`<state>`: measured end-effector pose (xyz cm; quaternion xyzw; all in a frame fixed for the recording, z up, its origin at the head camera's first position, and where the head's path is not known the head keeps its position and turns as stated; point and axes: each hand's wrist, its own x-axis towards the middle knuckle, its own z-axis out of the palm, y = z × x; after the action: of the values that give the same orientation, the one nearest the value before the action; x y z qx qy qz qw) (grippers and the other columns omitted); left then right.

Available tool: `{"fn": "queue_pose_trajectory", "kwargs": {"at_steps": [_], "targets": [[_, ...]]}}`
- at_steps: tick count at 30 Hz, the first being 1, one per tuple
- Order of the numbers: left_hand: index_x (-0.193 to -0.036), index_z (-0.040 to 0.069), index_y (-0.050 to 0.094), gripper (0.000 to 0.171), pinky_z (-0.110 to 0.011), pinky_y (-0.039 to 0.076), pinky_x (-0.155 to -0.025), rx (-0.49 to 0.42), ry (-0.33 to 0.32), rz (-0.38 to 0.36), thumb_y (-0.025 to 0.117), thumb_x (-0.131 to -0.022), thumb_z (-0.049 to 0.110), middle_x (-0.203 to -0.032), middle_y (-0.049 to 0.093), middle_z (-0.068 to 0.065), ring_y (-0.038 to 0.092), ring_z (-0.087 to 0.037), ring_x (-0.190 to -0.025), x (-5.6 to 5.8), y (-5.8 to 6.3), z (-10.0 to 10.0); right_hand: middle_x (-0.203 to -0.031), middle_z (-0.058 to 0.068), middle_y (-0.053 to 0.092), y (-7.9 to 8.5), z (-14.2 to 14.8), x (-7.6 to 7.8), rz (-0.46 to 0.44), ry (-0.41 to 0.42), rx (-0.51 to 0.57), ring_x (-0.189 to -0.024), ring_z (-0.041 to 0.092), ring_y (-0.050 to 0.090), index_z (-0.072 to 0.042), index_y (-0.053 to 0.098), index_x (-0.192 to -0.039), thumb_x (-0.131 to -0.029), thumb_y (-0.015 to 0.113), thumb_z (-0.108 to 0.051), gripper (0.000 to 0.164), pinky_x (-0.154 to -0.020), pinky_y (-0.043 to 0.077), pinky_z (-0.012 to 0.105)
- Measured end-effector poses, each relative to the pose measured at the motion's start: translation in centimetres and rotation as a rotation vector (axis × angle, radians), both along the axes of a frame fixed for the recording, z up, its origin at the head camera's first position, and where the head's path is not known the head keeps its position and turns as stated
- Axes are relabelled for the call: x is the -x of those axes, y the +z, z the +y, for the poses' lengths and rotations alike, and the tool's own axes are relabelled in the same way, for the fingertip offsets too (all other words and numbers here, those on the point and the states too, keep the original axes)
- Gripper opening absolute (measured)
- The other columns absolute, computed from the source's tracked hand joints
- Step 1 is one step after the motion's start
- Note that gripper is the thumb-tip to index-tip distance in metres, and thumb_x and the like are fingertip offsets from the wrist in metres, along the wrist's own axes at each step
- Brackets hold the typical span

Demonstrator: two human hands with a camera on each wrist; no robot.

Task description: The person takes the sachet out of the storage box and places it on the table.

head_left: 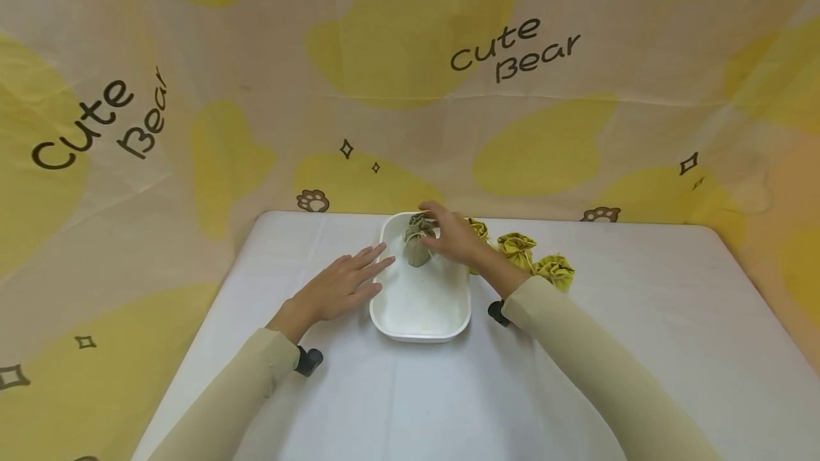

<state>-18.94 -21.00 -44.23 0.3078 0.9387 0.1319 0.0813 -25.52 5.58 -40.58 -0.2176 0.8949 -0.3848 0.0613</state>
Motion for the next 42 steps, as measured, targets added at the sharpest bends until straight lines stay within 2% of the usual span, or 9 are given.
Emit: {"fn": "queue_pose_trajectory", "kwargs": {"at_steps": [9, 18, 24, 30, 42], "targets": [[-0.159, 0.033, 0.026, 0.056, -0.052, 0.022, -0.119, 0.006, 0.000, 0.003, 0.040, -0.106, 0.045, -0.166, 0.012, 0.007, 0.016, -0.021, -0.152, 0.1, -0.3, 0.0, -0.136, 0.020, 0.059, 0.1, -0.5, 0.1, -0.031, -0.043, -0.014, -0.128, 0.035, 0.054, -0.009, 0.043, -0.146, -0.088, 0.077, -0.011, 0.067, -0.107, 0.043, 0.051], [-0.158, 0.033, 0.026, 0.056, -0.052, 0.023, -0.119, 0.006, -0.001, 0.004, 0.040, -0.105, 0.046, -0.166, 0.013, 0.007, 0.016, -0.021, -0.152, 0.0, -0.3, 0.1, -0.133, 0.024, 0.060, 0.1, -1.0, 0.2, -0.061, 0.008, 0.023, -0.126, 0.036, 0.056, -0.004, 0.043, -0.145, -0.088, 0.073, -0.002, 0.064, -0.104, 0.047, 0.046], [-0.158, 0.032, 0.027, 0.057, -0.051, 0.023, -0.119, 0.008, 0.000, 0.007, 0.038, -0.105, 0.048, -0.166, 0.013, 0.006, 0.017, -0.021, -0.152, -0.2, -0.1, 0.1, -0.124, 0.021, 0.064, 0.0, -1.1, 0.1, -0.097, -0.025, -0.023, -0.114, 0.033, 0.062, -0.007, 0.047, -0.142, -0.087, 0.075, -0.003, 0.062, -0.097, 0.051, 0.045], [-0.159, 0.031, 0.026, 0.057, -0.051, 0.023, -0.119, 0.012, -0.007, 0.015, 0.035, -0.105, 0.050, -0.166, 0.014, 0.005, 0.017, -0.021, -0.151, -0.3, 0.1, 0.1, -0.112, 0.016, 0.068, -0.2, -1.3, 0.1, -0.057, -0.043, -0.079, -0.101, 0.029, 0.065, -0.008, 0.054, -0.137, -0.087, 0.076, -0.004, 0.054, -0.090, 0.055, 0.042], [-0.159, 0.032, 0.026, 0.058, -0.051, 0.023, -0.119, 0.021, -0.001, 0.018, 0.034, -0.105, 0.051, -0.166, 0.013, 0.005, 0.017, -0.021, -0.152, -0.2, 0.1, 0.1, -0.108, 0.014, 0.071, -0.1, -1.3, -0.4, 0.006, -0.025, -0.084, -0.100, 0.028, 0.067, -0.008, 0.059, -0.132, -0.088, 0.075, -0.005, 0.047, -0.088, 0.054, 0.045]]}}
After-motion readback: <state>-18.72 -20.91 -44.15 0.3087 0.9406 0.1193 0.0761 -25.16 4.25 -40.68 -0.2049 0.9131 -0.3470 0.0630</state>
